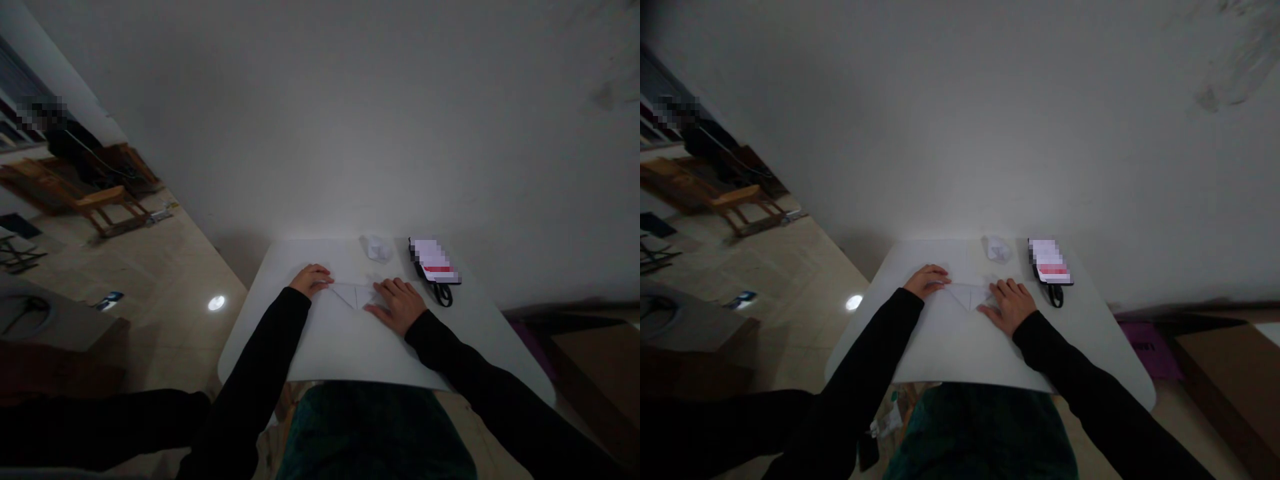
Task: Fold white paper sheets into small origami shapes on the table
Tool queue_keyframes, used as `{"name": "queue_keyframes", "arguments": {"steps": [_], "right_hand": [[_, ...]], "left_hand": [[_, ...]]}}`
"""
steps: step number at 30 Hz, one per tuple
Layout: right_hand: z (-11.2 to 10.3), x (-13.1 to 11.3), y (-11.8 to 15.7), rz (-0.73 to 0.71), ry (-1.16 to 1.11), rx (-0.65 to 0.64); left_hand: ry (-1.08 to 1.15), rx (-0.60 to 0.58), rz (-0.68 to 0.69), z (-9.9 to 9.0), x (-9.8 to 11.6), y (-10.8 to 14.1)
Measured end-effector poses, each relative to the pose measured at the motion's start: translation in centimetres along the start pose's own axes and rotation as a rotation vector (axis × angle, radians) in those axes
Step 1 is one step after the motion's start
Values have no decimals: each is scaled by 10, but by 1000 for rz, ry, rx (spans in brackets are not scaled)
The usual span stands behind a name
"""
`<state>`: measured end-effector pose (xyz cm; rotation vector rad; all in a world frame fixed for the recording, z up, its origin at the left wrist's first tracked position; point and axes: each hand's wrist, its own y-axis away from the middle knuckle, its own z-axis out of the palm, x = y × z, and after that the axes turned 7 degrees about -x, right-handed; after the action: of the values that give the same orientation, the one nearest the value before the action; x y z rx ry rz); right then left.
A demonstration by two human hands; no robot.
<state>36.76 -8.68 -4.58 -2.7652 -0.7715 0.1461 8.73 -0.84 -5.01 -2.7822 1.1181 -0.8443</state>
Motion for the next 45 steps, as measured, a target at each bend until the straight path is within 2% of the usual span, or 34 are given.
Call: {"name": "queue_keyframes", "arguments": {"steps": [5,11,13,15,16,18,20,25,31,34,37,39,42,45], "right_hand": [[-4,-5,-7,-44,-3,18],[3,-9,-25,-93,-183,44],[6,-13,-35,-16,-388,131],[8,-20,-46,154,-735,286],[8,-26,-52,266,-935,360],[7,-38,-61,422,-1292,439],[6,-51,-66,496,-1524,504],[4,-68,-66,510,-1723,366],[1,-51,-63,416,-1665,135],[-7,-35,-63,302,-1716,66],[-11,-22,-61,293,-1736,-78],[-6,-16,-59,264,-1637,-153],[7,-10,-57,221,-1512,-153],[18,-3,-56,238,-1379,-183]], "left_hand": [[12,74,-5,5,6,-3],[196,166,16,4,30,-8],[357,300,-45,5,40,-12],[558,448,-116,9,48,-16],[651,473,-139,11,53,-18],[795,428,-169,17,60,-21],[849,367,-204,23,65,-22],[855,419,-318,29,65,-23],[966,399,-308,15,55,-22],[869,260,-247,3,52,-16],[547,54,-177,-3,50,-10],[267,-43,-119,-3,49,-9],[-99,-144,-85,1,48,-10],[-312,-232,-77,6,51,-12]]}}
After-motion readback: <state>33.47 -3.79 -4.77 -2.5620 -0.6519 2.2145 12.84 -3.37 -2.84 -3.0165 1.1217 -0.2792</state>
